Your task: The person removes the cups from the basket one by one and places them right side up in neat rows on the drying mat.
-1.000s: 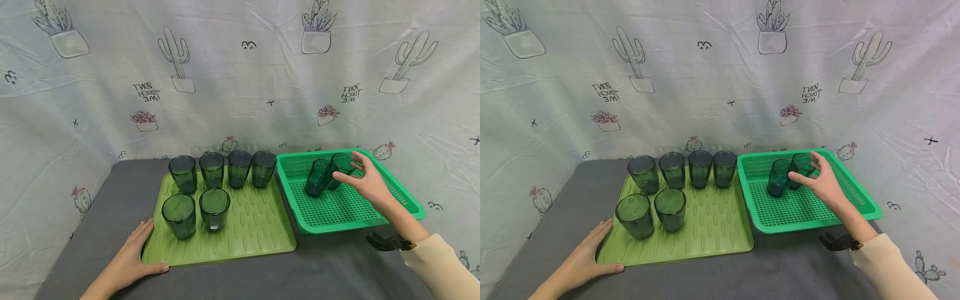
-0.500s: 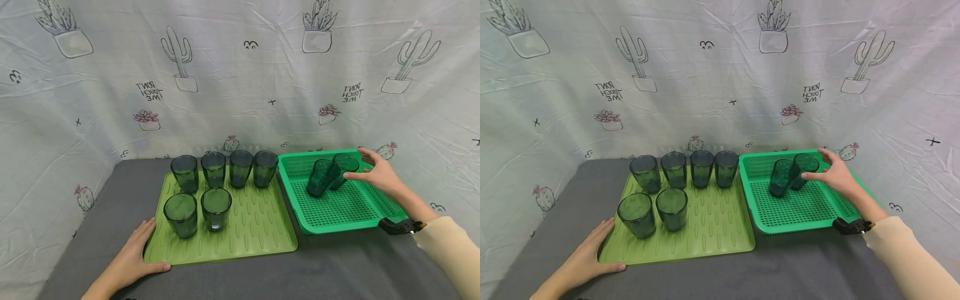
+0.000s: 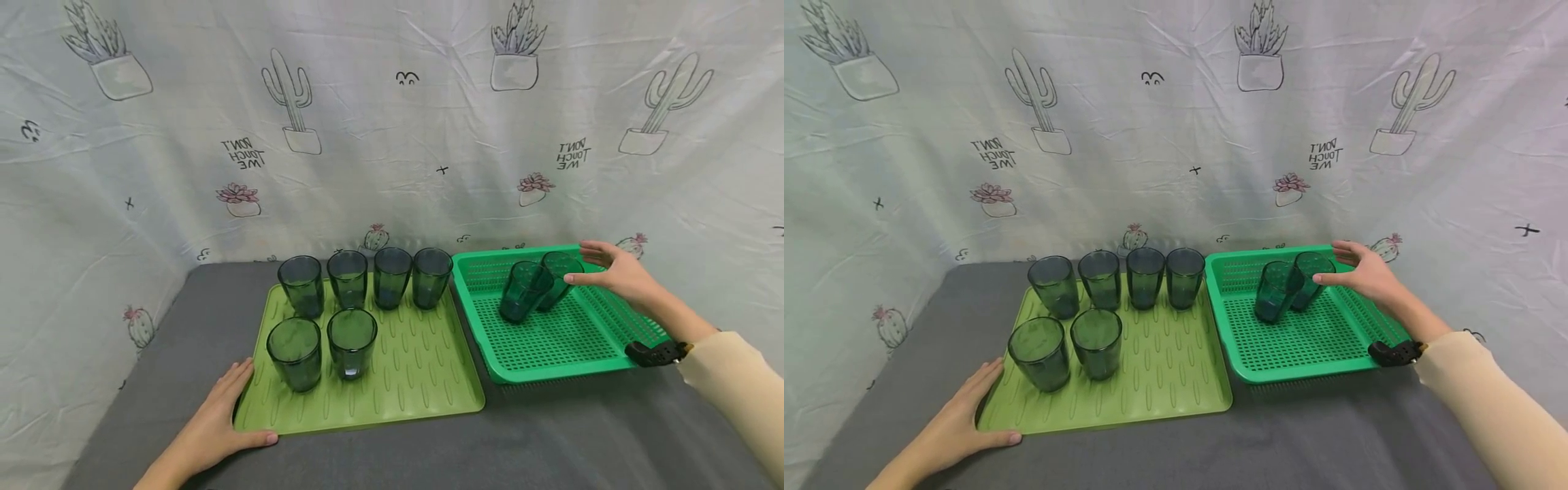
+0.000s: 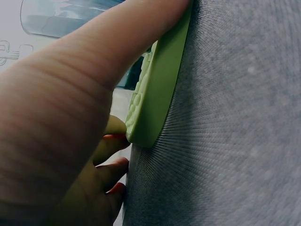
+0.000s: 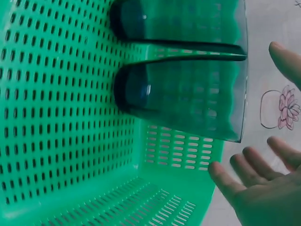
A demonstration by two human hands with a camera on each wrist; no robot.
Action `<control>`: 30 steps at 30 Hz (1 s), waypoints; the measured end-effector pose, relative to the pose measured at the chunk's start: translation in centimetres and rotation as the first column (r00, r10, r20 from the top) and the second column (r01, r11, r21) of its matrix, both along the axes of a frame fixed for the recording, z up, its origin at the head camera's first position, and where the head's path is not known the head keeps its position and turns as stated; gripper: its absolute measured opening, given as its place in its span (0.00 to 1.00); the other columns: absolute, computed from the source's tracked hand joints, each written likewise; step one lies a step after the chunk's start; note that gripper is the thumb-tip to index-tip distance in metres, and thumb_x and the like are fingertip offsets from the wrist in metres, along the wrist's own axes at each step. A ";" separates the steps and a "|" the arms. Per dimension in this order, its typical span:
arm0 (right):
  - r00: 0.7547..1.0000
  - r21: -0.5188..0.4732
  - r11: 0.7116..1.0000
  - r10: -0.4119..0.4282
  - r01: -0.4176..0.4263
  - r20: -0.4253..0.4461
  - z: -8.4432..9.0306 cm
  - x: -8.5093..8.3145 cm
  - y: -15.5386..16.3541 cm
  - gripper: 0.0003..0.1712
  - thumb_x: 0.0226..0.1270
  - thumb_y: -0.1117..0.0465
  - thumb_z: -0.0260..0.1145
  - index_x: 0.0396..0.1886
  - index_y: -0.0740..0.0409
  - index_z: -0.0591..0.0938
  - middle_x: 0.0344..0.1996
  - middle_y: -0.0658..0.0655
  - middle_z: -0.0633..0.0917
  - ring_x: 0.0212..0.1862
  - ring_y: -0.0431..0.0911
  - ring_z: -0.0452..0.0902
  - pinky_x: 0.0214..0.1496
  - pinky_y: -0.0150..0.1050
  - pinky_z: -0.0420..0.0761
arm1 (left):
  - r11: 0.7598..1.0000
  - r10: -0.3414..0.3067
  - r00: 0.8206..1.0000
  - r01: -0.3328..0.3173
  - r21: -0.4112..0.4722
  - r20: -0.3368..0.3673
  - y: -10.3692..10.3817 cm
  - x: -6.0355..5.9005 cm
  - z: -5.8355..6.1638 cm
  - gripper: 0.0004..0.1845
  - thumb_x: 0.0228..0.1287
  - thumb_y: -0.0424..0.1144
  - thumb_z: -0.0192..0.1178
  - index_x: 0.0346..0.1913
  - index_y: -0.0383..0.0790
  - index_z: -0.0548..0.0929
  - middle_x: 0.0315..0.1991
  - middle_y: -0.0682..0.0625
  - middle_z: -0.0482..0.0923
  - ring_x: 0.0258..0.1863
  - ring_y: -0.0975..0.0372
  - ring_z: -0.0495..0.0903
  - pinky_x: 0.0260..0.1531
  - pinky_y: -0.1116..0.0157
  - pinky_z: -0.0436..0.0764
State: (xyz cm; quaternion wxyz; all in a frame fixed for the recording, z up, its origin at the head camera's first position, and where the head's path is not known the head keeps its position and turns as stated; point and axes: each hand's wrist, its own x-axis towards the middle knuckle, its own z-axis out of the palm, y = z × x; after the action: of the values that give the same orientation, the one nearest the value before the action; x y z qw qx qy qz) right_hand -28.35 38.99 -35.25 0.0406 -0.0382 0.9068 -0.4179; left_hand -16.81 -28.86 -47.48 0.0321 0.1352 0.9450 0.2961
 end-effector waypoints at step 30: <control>0.971 0.044 0.970 0.238 -0.238 0.000 -1.4 -2.7 2.0 0.53 0.54 0.60 0.79 0.75 0.66 0.60 0.65 0.70 0.70 0.62 0.64 0.68 0.46 0.38 0.82 | 1.000 0.007 1.000 -0.007 -0.011 -0.012 0.1 0.3 -0.5 0.66 0.41 0.65 0.75 0.77 0.32 0.54 0.75 0.34 0.49 0.73 0.37 0.44 0.56 0.29 0.55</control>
State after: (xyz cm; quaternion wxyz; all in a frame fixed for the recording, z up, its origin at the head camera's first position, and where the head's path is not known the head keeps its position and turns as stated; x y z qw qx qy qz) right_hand -31.00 40.98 -36.62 0.0889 -0.1469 0.9047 -0.3898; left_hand -16.50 -28.79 -48.02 0.0261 0.1334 0.9473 0.2902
